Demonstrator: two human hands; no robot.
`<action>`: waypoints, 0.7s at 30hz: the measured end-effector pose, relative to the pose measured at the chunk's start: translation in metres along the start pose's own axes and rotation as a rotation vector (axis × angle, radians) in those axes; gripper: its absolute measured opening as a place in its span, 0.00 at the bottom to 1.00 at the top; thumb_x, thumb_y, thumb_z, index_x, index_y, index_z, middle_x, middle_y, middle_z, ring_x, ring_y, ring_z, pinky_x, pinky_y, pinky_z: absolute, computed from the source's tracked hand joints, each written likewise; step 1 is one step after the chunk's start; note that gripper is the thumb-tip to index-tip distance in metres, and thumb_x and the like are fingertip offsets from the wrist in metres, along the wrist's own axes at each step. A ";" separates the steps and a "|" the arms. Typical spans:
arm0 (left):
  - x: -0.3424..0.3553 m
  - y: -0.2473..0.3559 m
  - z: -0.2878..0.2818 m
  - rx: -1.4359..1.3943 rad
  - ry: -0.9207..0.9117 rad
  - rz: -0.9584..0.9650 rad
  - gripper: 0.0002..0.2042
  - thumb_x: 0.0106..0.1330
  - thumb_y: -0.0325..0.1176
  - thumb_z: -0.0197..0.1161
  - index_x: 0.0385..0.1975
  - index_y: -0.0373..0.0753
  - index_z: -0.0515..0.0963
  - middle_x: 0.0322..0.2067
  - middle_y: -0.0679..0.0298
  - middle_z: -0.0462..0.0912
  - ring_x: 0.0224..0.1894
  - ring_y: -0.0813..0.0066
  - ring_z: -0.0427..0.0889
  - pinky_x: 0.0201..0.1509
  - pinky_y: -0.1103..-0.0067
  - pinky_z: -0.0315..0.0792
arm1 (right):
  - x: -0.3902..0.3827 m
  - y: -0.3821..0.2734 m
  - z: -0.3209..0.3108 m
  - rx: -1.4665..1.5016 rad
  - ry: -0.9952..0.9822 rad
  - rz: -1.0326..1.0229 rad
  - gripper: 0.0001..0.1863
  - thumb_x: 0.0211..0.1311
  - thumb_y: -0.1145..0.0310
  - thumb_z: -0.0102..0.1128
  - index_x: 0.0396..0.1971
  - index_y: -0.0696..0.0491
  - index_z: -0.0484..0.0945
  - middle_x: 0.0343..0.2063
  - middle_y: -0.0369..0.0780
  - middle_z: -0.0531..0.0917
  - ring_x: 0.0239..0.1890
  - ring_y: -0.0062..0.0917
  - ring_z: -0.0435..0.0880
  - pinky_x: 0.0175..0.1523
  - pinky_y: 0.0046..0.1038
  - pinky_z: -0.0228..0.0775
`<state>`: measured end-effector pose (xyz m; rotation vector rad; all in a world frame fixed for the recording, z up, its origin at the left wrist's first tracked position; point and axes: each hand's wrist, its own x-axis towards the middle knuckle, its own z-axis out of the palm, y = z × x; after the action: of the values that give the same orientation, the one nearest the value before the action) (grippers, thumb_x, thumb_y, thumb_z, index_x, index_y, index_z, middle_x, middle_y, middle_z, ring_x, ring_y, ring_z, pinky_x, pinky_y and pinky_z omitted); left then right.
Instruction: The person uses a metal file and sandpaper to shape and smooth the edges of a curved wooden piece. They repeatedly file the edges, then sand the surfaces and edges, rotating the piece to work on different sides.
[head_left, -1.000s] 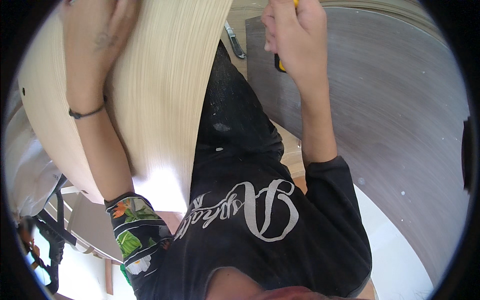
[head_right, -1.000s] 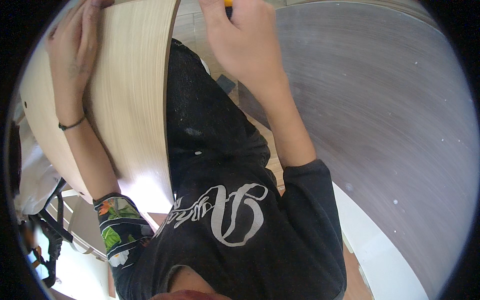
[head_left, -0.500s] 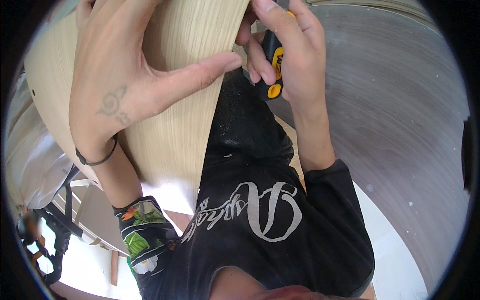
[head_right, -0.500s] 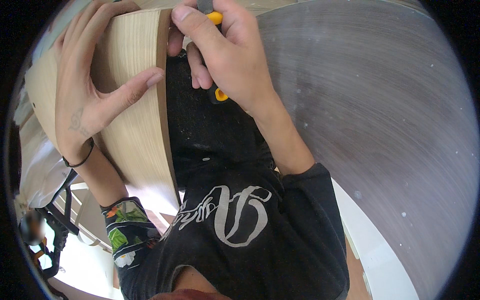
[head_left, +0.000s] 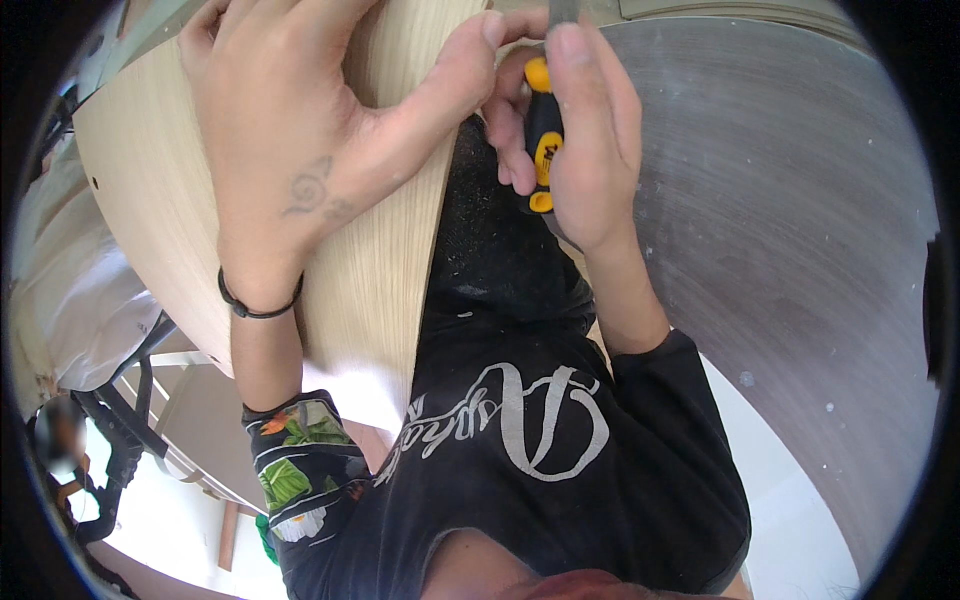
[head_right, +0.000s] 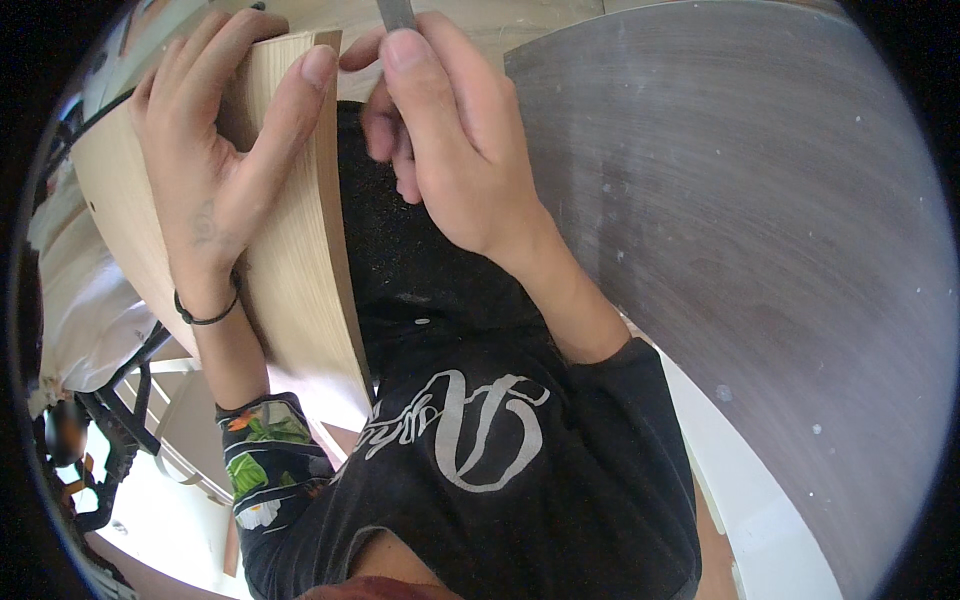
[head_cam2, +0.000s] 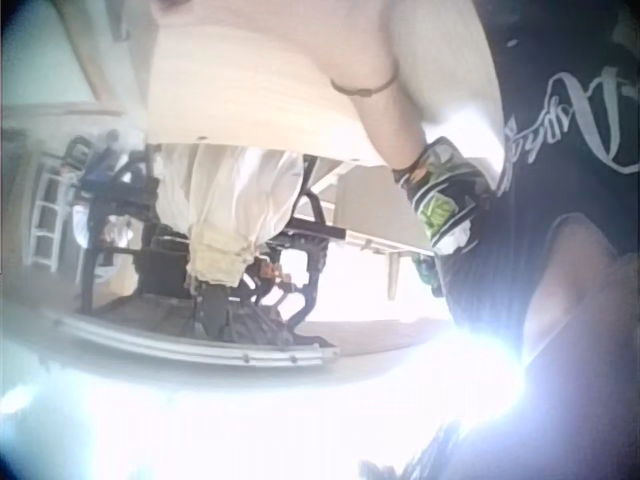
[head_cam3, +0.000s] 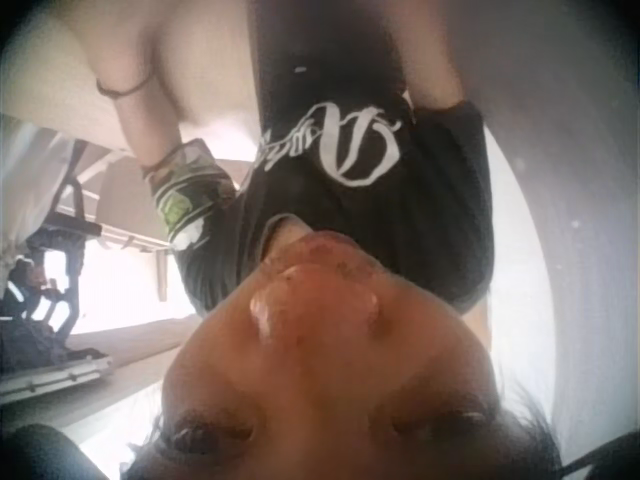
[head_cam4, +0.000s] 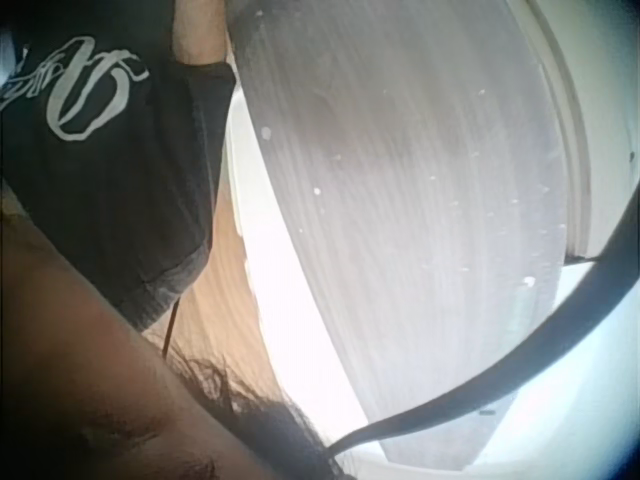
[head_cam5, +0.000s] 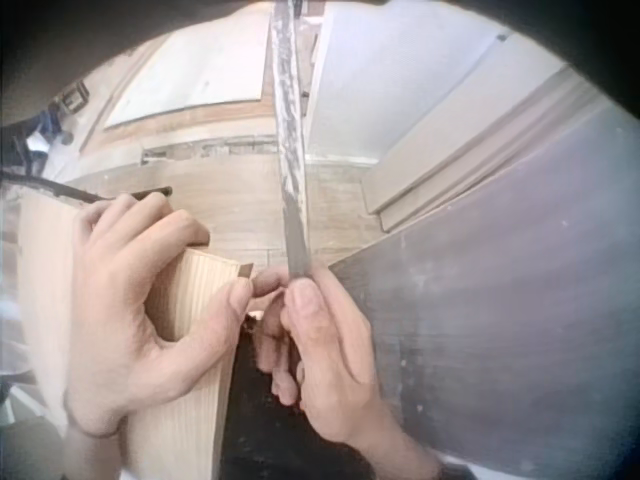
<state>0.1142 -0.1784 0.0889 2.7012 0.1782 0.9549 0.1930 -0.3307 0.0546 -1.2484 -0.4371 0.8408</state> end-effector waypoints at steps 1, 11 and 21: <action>0.000 0.001 -0.001 0.001 -0.015 -0.009 0.15 0.52 0.40 0.70 0.28 0.35 0.75 0.25 0.58 0.69 0.33 0.60 0.70 0.47 0.70 0.60 | -0.003 0.003 0.001 -0.153 0.074 -0.093 0.18 0.79 0.56 0.45 0.47 0.57 0.74 0.12 0.39 0.75 0.12 0.24 0.77 0.20 0.28 0.69; -0.012 -0.084 -0.018 0.081 -0.150 -0.396 0.26 0.79 0.50 0.48 0.41 0.31 0.84 0.34 0.54 0.86 0.38 0.66 0.84 0.47 0.75 0.72 | -0.058 0.040 -0.012 -0.494 0.006 -0.270 0.13 0.76 0.66 0.50 0.50 0.59 0.74 0.23 0.40 0.81 0.18 0.24 0.80 0.25 0.26 0.72; -0.020 -0.114 -0.022 0.038 -0.133 -0.566 0.26 0.77 0.50 0.49 0.41 0.29 0.84 0.34 0.53 0.86 0.38 0.69 0.81 0.48 0.77 0.71 | -0.093 0.065 -0.020 -0.947 -0.168 -0.413 0.10 0.63 0.66 0.66 0.32 0.54 0.75 0.22 0.39 0.79 0.20 0.30 0.82 0.24 0.30 0.72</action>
<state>0.0815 -0.0688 0.0599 2.5054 0.8813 0.6002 0.1278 -0.4092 0.0009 -1.8512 -1.2776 0.3621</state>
